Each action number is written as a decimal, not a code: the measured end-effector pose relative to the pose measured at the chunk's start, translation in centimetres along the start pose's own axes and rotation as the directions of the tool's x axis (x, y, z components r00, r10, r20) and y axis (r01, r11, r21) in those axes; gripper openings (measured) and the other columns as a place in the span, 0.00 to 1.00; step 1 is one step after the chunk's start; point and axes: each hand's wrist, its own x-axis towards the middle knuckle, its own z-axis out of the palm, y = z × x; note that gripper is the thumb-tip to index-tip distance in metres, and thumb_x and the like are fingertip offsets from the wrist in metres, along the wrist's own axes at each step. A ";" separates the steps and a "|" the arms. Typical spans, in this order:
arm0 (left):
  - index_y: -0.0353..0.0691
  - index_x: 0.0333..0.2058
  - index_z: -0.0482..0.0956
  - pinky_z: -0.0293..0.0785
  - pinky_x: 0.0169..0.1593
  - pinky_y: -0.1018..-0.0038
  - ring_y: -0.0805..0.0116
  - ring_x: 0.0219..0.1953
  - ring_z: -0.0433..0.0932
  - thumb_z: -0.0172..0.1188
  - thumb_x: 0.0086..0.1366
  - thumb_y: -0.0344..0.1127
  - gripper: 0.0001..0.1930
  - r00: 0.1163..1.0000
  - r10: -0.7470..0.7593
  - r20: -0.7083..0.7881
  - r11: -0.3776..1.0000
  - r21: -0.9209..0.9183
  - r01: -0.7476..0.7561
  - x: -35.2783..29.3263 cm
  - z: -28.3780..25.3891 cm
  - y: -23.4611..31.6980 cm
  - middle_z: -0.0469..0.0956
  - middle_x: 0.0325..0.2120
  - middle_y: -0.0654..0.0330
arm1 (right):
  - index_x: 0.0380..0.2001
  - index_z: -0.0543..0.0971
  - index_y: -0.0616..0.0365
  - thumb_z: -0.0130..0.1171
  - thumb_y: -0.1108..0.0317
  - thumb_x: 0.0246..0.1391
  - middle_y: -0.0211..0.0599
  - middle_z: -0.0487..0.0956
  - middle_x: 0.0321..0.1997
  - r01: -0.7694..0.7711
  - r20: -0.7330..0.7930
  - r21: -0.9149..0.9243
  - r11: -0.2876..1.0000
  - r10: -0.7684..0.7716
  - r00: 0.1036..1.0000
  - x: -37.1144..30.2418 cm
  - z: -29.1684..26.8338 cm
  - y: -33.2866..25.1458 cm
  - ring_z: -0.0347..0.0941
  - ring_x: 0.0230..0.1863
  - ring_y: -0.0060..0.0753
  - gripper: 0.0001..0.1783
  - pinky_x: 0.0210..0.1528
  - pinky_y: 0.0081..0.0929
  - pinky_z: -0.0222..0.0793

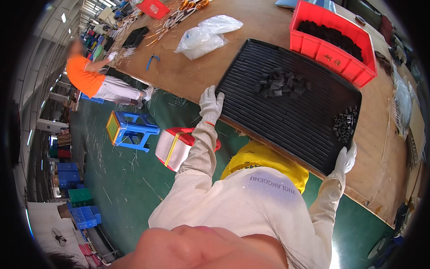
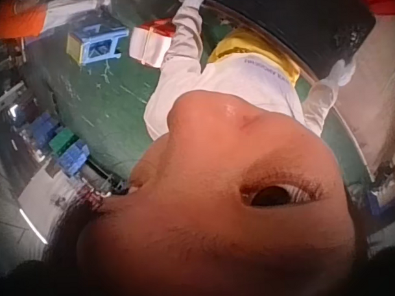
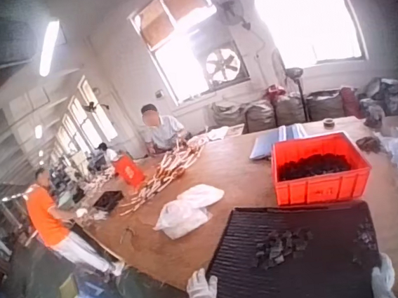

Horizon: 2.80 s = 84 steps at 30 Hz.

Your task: Sorting small black components on a ribbed tray for inspection.

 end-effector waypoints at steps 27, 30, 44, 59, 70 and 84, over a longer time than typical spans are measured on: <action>0.40 0.60 0.70 0.66 0.58 0.53 0.50 0.49 0.74 0.61 0.62 0.49 0.31 0.988 -0.136 -0.076 0.983 0.117 0.144 -1.5 0.1 2.6 0.76 0.44 0.51 | 0.59 0.75 0.62 0.49 0.63 0.59 0.50 0.78 0.59 0.138 0.002 0.040 0.990 -0.138 0.990 7.2 4.3 7.3 0.73 0.61 0.50 0.26 0.64 0.38 0.64; 0.41 0.61 0.70 0.69 0.54 0.53 0.50 0.48 0.75 0.60 0.63 0.49 0.31 0.989 -0.141 -0.041 0.985 0.094 0.145 -1.4 0.1 2.5 0.77 0.44 0.51 | 0.60 0.75 0.62 0.49 0.63 0.60 0.50 0.78 0.59 0.180 0.018 0.035 0.983 -0.180 0.983 8.5 5.4 9.4 0.72 0.61 0.50 0.27 0.65 0.37 0.63; 0.47 0.43 0.81 0.77 0.43 0.49 0.46 0.38 0.81 0.53 0.69 0.47 0.14 0.990 -0.137 0.027 0.990 0.020 0.136 1.8 0.2 -0.3 0.82 0.35 0.51 | 0.64 0.72 0.54 0.48 0.52 0.69 0.46 0.78 0.61 0.061 0.121 -0.003 0.998 -0.060 0.991 -3.9 -1.8 3.8 0.75 0.60 0.49 0.26 0.61 0.38 0.68; 0.41 0.40 0.83 0.76 0.46 0.55 0.46 0.40 0.80 0.56 0.70 0.42 0.12 0.975 -0.204 0.092 0.976 -0.062 0.210 1.7 -0.5 0.5 0.81 0.36 0.49 | 0.61 0.75 0.59 0.50 0.55 0.69 0.43 0.78 0.61 -0.173 0.004 0.069 0.983 0.173 0.985 -5.5 -1.9 -0.2 0.75 0.59 0.41 0.25 0.63 0.30 0.66; 0.48 0.51 0.82 0.75 0.50 0.57 0.47 0.41 0.79 0.57 0.69 0.42 0.15 0.987 -0.146 0.066 0.989 0.048 0.143 2.6 -1.6 -0.9 0.80 0.37 0.50 | 0.57 0.78 0.57 0.55 0.60 0.65 0.46 0.82 0.53 -0.093 -0.020 0.083 0.992 0.095 0.995 -4.5 -1.6 -4.2 0.79 0.54 0.41 0.21 0.58 0.32 0.71; 0.47 0.41 0.84 0.75 0.47 0.55 0.49 0.41 0.78 0.67 0.61 0.47 0.14 0.947 0.240 0.215 0.957 -0.216 -0.193 4.3 1.9 11.8 0.80 0.37 0.54 | 0.55 0.79 0.51 0.56 0.58 0.62 0.45 0.83 0.49 -0.036 -0.102 0.016 0.999 0.037 0.994 -4.5 -1.2 -2.6 0.80 0.50 0.50 0.20 0.52 0.40 0.74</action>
